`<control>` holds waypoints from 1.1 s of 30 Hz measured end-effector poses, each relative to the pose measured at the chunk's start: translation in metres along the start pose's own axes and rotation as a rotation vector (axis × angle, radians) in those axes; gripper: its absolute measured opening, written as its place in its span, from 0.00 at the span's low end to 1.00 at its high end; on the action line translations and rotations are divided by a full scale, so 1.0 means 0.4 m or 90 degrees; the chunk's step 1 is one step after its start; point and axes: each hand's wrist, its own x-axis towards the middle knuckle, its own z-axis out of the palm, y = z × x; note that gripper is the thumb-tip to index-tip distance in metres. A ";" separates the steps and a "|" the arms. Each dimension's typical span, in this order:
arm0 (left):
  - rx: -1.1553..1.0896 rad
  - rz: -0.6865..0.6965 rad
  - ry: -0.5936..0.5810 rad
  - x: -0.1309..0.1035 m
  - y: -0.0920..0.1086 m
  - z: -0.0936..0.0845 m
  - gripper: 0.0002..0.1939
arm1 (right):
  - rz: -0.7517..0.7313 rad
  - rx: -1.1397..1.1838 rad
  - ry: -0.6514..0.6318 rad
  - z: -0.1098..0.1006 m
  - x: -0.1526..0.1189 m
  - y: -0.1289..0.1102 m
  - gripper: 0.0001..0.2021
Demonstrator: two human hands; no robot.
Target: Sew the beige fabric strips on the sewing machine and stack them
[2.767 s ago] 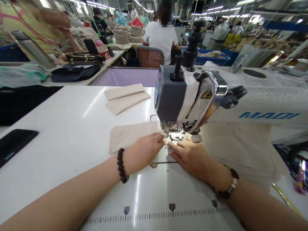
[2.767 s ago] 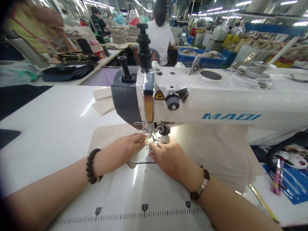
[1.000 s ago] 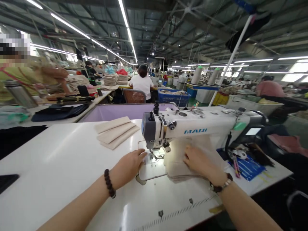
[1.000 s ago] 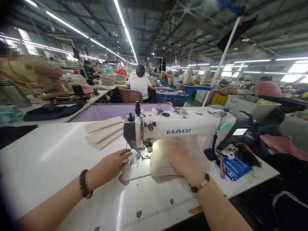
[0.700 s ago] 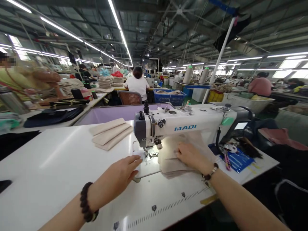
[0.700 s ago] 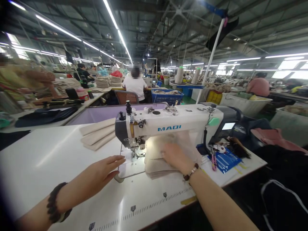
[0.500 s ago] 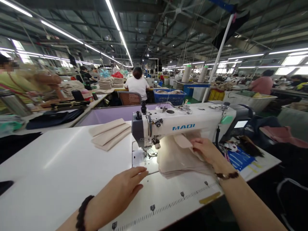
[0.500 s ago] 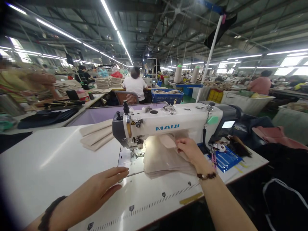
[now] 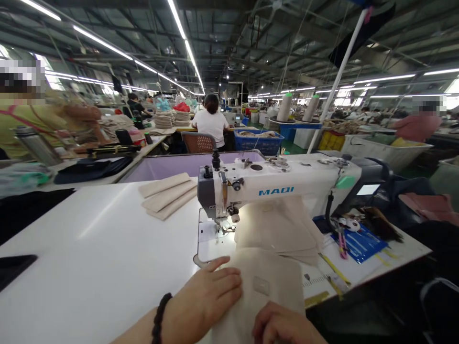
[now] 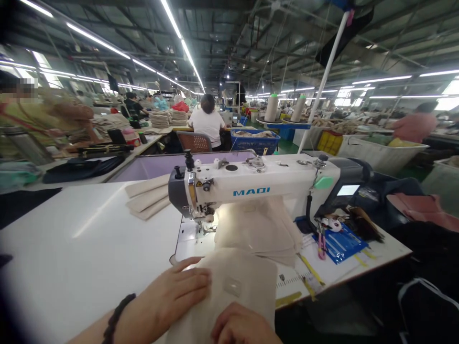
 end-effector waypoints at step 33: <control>-0.141 -0.555 0.151 -0.347 -0.022 -0.015 0.15 | 0.135 -0.225 0.085 0.032 0.181 0.023 0.16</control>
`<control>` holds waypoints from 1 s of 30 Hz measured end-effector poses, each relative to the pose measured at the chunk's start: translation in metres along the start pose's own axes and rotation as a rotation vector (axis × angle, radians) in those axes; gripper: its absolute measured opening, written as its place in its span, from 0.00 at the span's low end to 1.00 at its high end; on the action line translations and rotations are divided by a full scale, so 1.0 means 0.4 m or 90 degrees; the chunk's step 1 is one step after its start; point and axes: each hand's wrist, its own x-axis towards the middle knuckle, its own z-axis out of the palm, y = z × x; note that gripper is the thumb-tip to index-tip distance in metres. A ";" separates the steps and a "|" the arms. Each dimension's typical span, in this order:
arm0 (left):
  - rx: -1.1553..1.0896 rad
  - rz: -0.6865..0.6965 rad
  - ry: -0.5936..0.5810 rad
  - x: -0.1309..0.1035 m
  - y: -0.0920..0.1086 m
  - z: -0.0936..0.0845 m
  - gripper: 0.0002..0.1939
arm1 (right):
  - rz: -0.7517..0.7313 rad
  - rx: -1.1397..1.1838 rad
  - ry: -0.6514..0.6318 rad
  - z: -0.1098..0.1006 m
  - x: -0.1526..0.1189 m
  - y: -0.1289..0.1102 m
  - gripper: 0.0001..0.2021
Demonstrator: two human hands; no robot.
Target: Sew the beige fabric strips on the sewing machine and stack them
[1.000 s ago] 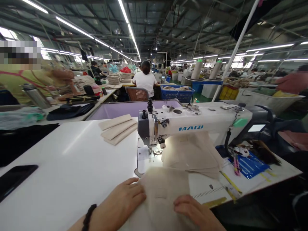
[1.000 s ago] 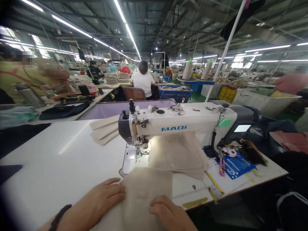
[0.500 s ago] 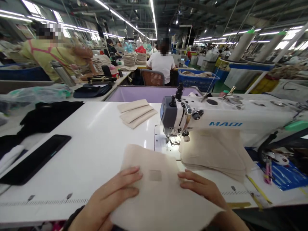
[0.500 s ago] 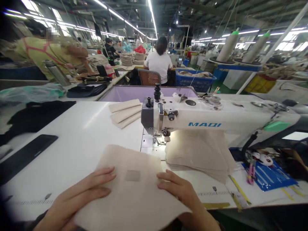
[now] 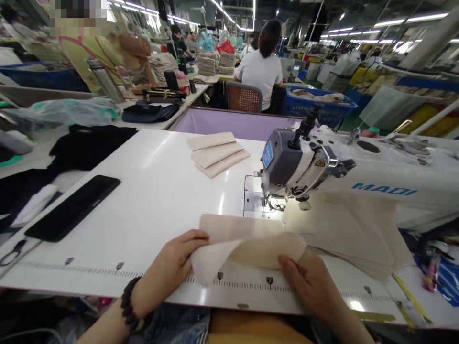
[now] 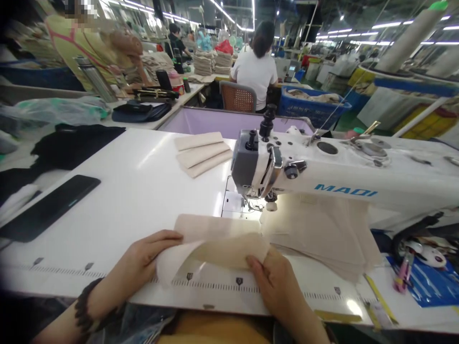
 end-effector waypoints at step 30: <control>-0.015 -0.202 0.018 0.032 0.005 0.030 0.12 | -0.067 -0.229 0.094 0.050 0.023 0.018 0.19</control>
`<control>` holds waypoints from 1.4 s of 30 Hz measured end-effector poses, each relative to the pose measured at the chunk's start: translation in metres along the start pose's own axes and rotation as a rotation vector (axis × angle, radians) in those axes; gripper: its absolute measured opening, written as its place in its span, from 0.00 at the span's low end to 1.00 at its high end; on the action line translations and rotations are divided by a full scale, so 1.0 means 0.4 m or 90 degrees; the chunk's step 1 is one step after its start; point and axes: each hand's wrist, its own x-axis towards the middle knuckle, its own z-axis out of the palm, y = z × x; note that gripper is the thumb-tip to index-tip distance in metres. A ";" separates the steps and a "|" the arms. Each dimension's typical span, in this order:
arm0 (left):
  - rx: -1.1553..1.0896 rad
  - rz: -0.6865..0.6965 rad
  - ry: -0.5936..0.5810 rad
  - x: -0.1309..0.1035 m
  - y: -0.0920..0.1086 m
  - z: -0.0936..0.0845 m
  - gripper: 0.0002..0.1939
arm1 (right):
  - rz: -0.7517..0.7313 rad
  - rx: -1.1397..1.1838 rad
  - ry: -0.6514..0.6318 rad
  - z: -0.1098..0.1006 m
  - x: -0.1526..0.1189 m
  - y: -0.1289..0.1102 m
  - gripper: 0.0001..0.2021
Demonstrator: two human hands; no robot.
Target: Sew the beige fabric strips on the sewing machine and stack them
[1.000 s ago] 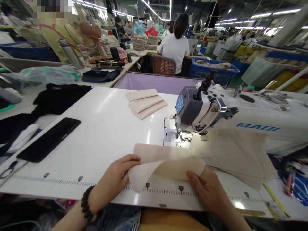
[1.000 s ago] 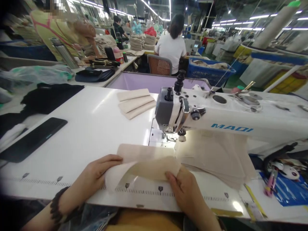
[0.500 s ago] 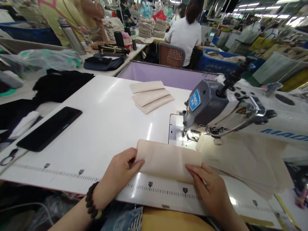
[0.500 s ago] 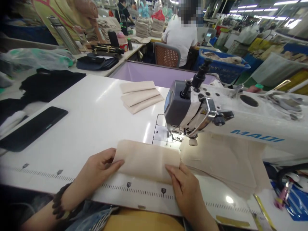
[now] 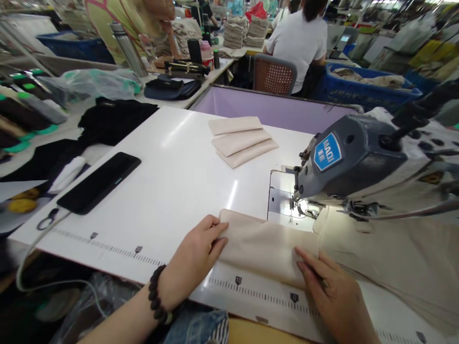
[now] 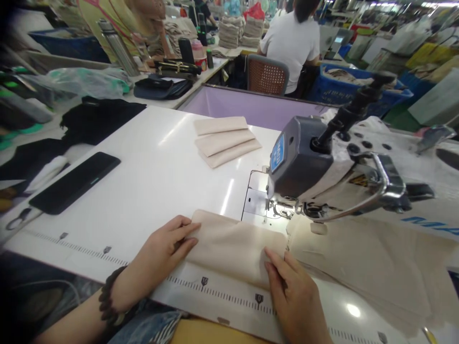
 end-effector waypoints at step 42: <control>0.088 0.016 0.015 0.025 -0.041 0.001 0.18 | 0.123 0.135 -0.106 -0.010 0.024 -0.021 0.13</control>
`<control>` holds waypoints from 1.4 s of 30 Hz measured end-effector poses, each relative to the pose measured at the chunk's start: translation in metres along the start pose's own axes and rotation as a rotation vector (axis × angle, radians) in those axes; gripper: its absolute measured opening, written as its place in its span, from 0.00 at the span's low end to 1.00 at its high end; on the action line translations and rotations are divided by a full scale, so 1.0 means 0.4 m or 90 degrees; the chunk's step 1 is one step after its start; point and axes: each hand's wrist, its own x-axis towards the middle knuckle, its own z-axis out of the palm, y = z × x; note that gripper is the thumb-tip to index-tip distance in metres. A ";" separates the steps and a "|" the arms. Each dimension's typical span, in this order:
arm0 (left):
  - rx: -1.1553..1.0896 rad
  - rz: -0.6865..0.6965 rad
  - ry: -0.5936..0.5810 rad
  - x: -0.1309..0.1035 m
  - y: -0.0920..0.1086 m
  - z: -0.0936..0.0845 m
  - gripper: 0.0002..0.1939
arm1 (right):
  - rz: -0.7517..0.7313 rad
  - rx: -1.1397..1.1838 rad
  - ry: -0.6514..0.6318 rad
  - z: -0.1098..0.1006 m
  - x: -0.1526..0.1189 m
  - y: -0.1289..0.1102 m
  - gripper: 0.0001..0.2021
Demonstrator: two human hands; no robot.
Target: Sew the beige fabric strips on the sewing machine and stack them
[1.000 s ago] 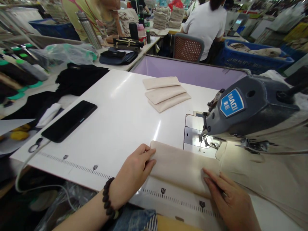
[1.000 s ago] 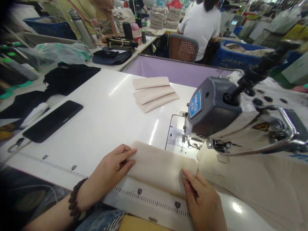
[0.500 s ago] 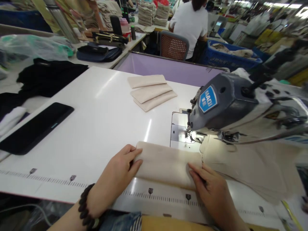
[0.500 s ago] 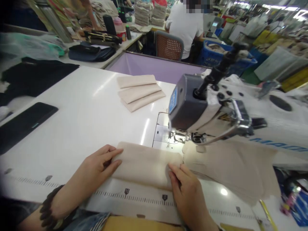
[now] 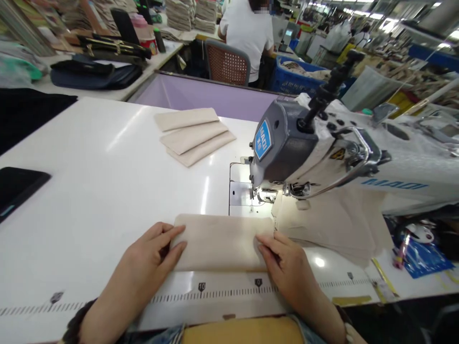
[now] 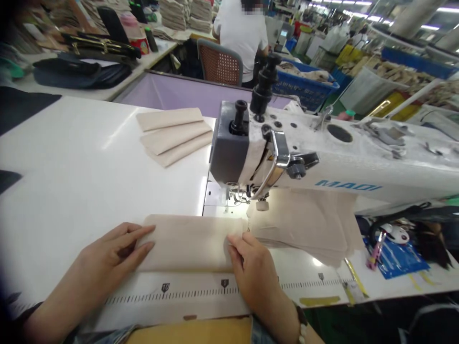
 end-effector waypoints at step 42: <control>0.398 0.185 0.072 -0.012 0.011 0.043 0.32 | -0.226 -0.213 -0.097 0.075 0.026 -0.019 0.24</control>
